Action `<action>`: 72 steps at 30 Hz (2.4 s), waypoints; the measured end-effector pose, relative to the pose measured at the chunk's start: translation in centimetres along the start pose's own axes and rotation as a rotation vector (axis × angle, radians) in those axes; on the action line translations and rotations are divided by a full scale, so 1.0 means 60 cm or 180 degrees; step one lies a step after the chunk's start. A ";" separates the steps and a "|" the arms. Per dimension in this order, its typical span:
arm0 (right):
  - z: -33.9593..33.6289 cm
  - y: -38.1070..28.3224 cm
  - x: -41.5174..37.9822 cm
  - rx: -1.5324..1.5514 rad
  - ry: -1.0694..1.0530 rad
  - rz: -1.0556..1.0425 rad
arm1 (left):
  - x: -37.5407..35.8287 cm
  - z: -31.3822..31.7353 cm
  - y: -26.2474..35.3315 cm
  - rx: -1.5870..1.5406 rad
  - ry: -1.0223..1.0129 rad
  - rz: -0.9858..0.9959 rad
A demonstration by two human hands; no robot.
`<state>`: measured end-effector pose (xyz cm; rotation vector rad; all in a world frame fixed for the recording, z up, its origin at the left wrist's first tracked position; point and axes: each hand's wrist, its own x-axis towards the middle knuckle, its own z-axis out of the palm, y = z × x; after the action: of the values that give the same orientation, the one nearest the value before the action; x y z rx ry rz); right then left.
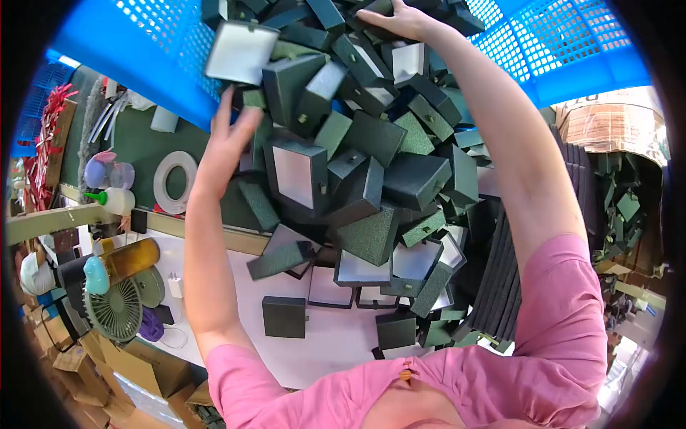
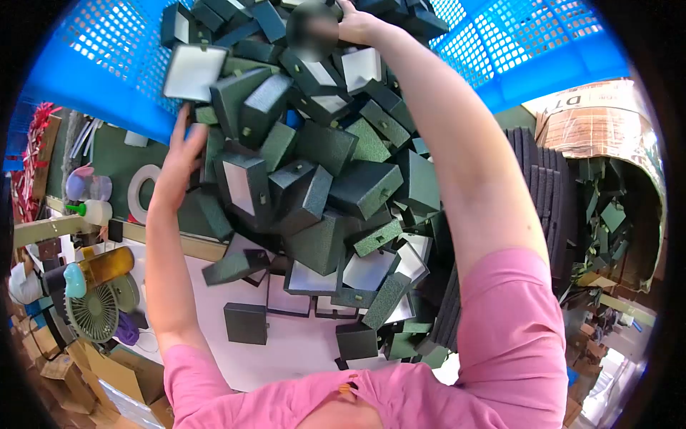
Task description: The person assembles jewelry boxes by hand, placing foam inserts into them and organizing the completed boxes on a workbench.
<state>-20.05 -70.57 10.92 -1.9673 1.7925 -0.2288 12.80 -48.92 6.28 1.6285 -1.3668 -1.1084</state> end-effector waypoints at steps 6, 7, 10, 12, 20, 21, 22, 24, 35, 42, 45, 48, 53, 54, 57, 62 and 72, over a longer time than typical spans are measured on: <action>0.051 0.065 -0.055 -0.1078 0.0875 -0.0250 | 0.001 0.061 0.007 0.0529 0.0655 0.0528; 0.051 0.076 -0.074 -0.1049 0.0921 -0.0404 | -0.009 0.066 0.001 0.0553 0.0760 0.0756; 0.057 0.067 -0.134 -0.0940 0.0400 -0.0734 | -0.061 0.075 0.009 0.0062 0.0550 0.0834; 0.060 0.034 -0.189 -0.1288 0.0003 -0.0757 | -0.082 0.091 0.012 -0.0130 0.0335 0.0859; 0.052 -0.040 -0.315 -0.0732 -0.1288 -0.0492 | -0.166 0.096 -0.026 -0.1222 -0.0051 -0.0063; 0.061 -0.031 -0.342 -0.0731 -0.1204 -0.0851 | -0.196 0.091 -0.029 -0.1373 -0.0106 -0.0276; 0.045 -0.050 -0.382 -0.0587 -0.1305 -0.0862 | -0.228 0.088 -0.030 -0.1297 -0.0064 -0.0300; 0.053 -0.048 -0.440 -0.0156 -0.1863 -0.1257 | -0.299 0.089 -0.018 -0.1149 0.0028 -0.0352; -0.045 -0.068 -0.560 -0.0083 -0.4163 -0.2782 | -0.436 -0.120 0.061 0.0608 -0.2847 0.0305; -0.080 0.190 -0.126 -0.1265 0.0753 -0.0615 | -0.197 -0.140 0.115 -0.0334 -0.2297 0.0434; -0.053 0.247 -0.067 -0.1310 0.0576 0.0407 | -0.075 -0.040 0.123 0.0284 -0.0123 0.1022; -0.021 0.232 -0.050 -0.1411 0.0064 0.0482 | 0.095 0.008 0.067 0.1813 0.0894 0.2027; 0.021 0.273 -0.003 -0.1266 0.0065 0.0646 | 0.156 0.076 0.094 0.3191 0.0721 0.0937; 0.019 0.246 -0.044 -0.1133 0.0059 0.0682 | 0.145 0.091 0.088 0.3195 0.0740 0.1081; 0.039 0.174 -0.118 -0.1003 0.0123 0.0678 | 0.121 0.117 0.064 0.2985 0.1135 0.1726; 0.061 0.077 -0.194 -0.1463 0.0285 0.0592 | 0.138 0.092 0.070 0.2893 0.1276 0.1006; 0.044 0.074 -0.345 -0.1079 0.1045 0.0033 | -0.065 0.123 0.032 0.2014 0.0361 0.2190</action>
<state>-25.69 -49.98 10.46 -2.2564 2.1670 -0.2721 5.00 -45.42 5.97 1.3843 -2.1058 -0.1775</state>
